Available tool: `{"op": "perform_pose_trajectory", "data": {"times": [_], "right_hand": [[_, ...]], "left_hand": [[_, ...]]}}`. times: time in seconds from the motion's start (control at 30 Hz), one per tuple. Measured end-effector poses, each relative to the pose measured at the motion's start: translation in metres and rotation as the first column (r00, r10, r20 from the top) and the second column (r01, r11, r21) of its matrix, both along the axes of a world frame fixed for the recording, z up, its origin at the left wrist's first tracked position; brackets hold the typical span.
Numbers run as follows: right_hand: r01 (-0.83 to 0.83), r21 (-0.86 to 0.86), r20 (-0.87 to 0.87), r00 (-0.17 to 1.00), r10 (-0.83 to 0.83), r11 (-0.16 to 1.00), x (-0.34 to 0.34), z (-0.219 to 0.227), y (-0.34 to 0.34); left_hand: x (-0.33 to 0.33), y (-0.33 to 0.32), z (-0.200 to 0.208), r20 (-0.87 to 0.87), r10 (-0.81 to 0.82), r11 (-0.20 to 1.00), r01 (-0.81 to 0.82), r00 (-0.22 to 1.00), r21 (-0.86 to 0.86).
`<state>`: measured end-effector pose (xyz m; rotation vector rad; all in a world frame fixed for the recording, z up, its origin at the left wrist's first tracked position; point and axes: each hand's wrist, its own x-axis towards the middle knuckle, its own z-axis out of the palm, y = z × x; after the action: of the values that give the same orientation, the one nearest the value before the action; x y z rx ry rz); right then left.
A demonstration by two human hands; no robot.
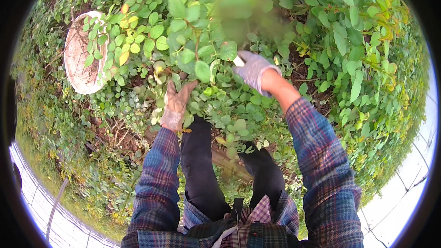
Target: The person uses pruning shears to cut stems from low-growing leafy plants in a garden bed. The person repeatedly cuts stems and places them into a white bucket on the ground. The person moves around the bed to reach different areas while continuing to prune and collect the cuttings.
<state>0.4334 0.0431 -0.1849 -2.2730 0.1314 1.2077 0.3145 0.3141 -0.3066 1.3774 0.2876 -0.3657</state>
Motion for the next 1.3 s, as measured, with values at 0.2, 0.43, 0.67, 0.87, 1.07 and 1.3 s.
{"op": "perform_pose_trajectory", "data": {"times": [0.2,0.43,0.67,0.87,1.07,1.3], "right_hand": [[-0.108,-0.084,0.169,0.978,0.121,0.991,-0.061,0.013,0.038],[-0.201,-0.16,-0.098,0.978,0.187,0.967,-0.055,0.008,0.026],[0.586,0.181,-0.377,0.783,-0.495,0.79,-0.055,-0.012,-0.014],[0.636,0.193,-0.538,0.705,-0.462,0.747,-0.044,-0.038,-0.006],[0.868,0.142,-0.642,0.447,-0.624,0.476,-0.05,-0.014,0.001],[0.581,0.136,-0.192,0.81,-0.554,0.802,-0.051,-0.007,-0.006]], "left_hand": [[-0.003,-0.018,0.103,0.166,0.117,0.88,-0.18,0.979,0.44],[-0.033,-0.079,0.158,0.08,0.587,0.807,-0.575,0.805,-0.136],[-0.041,-0.106,0.126,-0.111,0.601,0.799,-0.601,0.792,0.038],[-0.026,-0.098,0.123,0.471,0.293,0.736,-0.511,0.832,0.444],[-0.021,-0.086,0.108,0.291,0.154,0.597,-0.323,0.944,0.734],[-0.022,-0.094,0.103,0.28,0.352,0.784,-0.444,0.893,0.434]]}}
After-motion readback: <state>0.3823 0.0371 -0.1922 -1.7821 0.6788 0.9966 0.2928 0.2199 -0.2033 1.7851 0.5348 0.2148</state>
